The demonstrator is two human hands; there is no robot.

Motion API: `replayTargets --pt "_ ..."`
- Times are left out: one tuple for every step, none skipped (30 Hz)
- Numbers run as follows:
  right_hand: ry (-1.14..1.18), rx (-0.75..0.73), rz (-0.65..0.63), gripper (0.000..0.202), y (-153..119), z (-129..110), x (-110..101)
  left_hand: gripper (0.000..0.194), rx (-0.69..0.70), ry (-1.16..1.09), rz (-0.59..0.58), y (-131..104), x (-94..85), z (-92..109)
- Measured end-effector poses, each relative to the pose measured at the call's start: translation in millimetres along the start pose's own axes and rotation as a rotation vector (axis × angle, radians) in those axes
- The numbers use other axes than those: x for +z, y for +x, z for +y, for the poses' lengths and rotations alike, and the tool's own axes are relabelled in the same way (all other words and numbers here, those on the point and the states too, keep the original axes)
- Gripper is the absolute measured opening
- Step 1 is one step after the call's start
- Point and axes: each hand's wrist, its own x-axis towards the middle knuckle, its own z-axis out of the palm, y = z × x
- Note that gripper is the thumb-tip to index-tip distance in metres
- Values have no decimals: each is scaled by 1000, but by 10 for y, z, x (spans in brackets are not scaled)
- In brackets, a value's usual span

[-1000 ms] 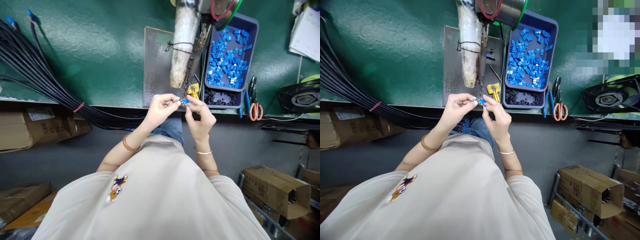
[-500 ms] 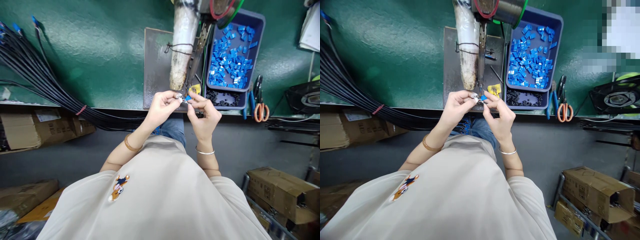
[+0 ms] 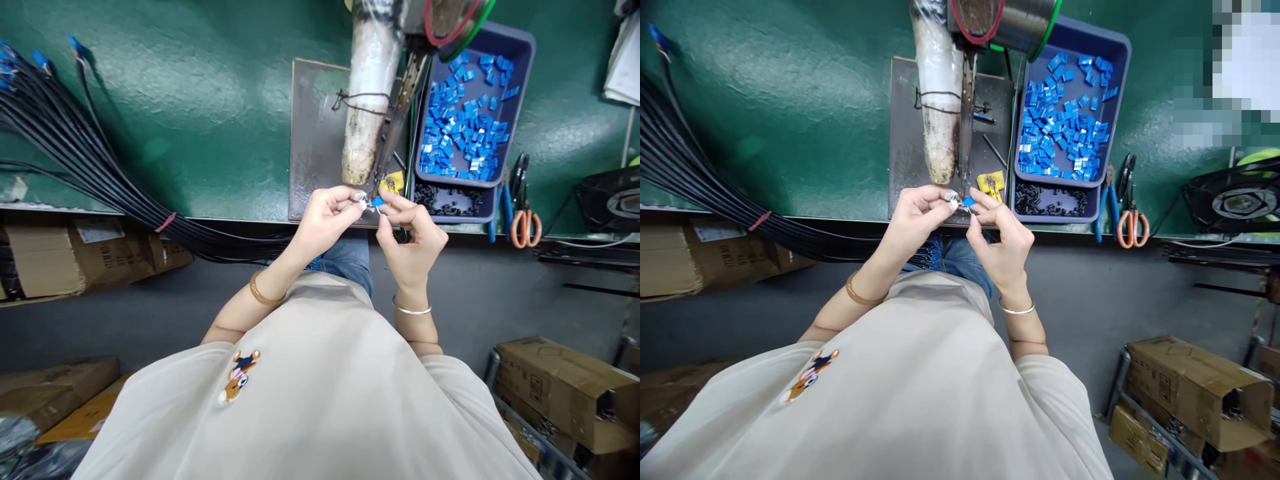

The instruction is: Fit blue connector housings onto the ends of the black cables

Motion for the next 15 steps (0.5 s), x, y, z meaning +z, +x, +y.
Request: replayTargets --pt "-11 -6 3 10 -2 3 0 10 -7 8 -2 -3 -1 -4" --pt "-25 -11 8 10 -4 5 -1 11 -13 17 -4 -6 -1 -8" --pt "-40 -17 13 10 -4 7 -3 11 -18 24 -6 -8 0 -10" --pt "-57 -24 17 9 -3 9 -4 11 -22 29 -6 -10 2 -12" --pt "-76 -31 21 9 -1 10 -6 11 -25 32 -4 -11 5 -12" --pt "-94 -39 22 8 3 11 -7 11 -26 31 -1 -11 9 -10" --pt "-108 -46 21 7 8 10 -8 11 -28 30 2 -10 13 -8" --pt "-116 -53 19 6 14 9 -8 11 -30 28 7 -10 16 -5" --pt "-121 -60 19 6 21 6 -8 11 -31 27 11 -9 19 -1" --pt "-124 -65 19 6 27 1 -8 11 -31 28 15 -9 22 4" --pt "-128 -71 21 6 34 -6 -7 11 -29 32 17 -10 24 9" --pt "-134 -76 25 6 40 -14 -7 11 -25 38 17 -11 25 14" --pt "-141 -81 29 6 44 -23 -8 10 -19 46 19 -13 26 19" --pt "-148 -83 33 6 47 -31 -8 10 -13 55 20 -16 26 23" --pt "-153 -85 35 6 48 -38 -8 9 -7 62 20 -18 25 26"
